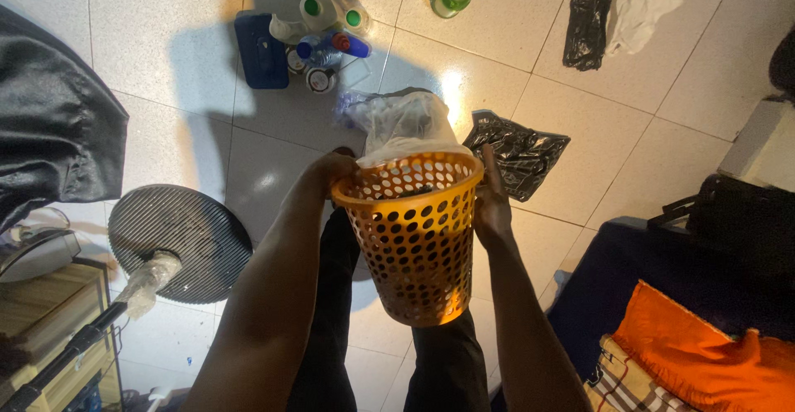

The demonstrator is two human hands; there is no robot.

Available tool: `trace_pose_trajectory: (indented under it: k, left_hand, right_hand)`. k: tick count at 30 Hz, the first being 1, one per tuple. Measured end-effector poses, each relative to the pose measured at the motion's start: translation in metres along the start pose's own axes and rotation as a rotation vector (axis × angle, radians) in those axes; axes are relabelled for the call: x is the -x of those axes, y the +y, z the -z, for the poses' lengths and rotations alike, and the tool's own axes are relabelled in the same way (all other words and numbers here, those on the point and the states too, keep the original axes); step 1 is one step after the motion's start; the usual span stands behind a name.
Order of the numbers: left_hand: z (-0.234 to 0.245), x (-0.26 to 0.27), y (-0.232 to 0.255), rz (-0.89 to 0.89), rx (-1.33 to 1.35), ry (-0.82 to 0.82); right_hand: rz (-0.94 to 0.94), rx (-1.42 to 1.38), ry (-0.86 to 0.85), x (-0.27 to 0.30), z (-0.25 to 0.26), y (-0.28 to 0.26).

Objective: The person places a plastic liner inside an orange wastebasket, fills it with items from the floor, and then removes and ties the bag.

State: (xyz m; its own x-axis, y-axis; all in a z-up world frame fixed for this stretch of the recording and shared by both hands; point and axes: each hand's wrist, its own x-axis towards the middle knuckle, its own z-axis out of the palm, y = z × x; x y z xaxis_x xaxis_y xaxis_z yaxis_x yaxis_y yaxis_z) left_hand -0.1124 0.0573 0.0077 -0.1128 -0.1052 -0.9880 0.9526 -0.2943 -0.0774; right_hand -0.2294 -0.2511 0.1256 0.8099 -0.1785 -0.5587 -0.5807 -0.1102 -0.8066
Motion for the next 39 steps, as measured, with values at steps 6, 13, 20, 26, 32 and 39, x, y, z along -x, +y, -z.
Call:
trace_pose_trajectory:
  k: [6, 13, 20, 26, 32, 39]
  left_hand:
    - [-0.006, 0.003, 0.004, 0.011, 0.006, -0.018]
    - [-0.021, 0.023, -0.003, -0.098, 0.244, -0.103]
    - [-0.027, 0.04, -0.026, -0.26, 0.663, -0.258]
    - [-0.033, 0.02, -0.038, -0.475, 0.645, -0.096]
    - [-0.038, 0.037, -0.006, -0.399, 0.539, 0.052]
    - [-0.023, 0.001, 0.018, -0.601, 0.42, -0.044]
  right_hand:
    - [-0.22, -0.743, -0.171, -0.01, 0.005, -0.004]
    - [-0.252, -0.747, -0.05, -0.011, -0.001, 0.003]
    - [-0.35, -0.667, 0.069, -0.018, -0.003, 0.0]
    - [-0.405, -0.704, 0.13, -0.014, -0.003, 0.027]
    - [-0.245, -0.964, 0.064, -0.029, -0.006, 0.04]
    - [-0.217, -0.884, 0.014, -0.053, -0.004, 0.015]
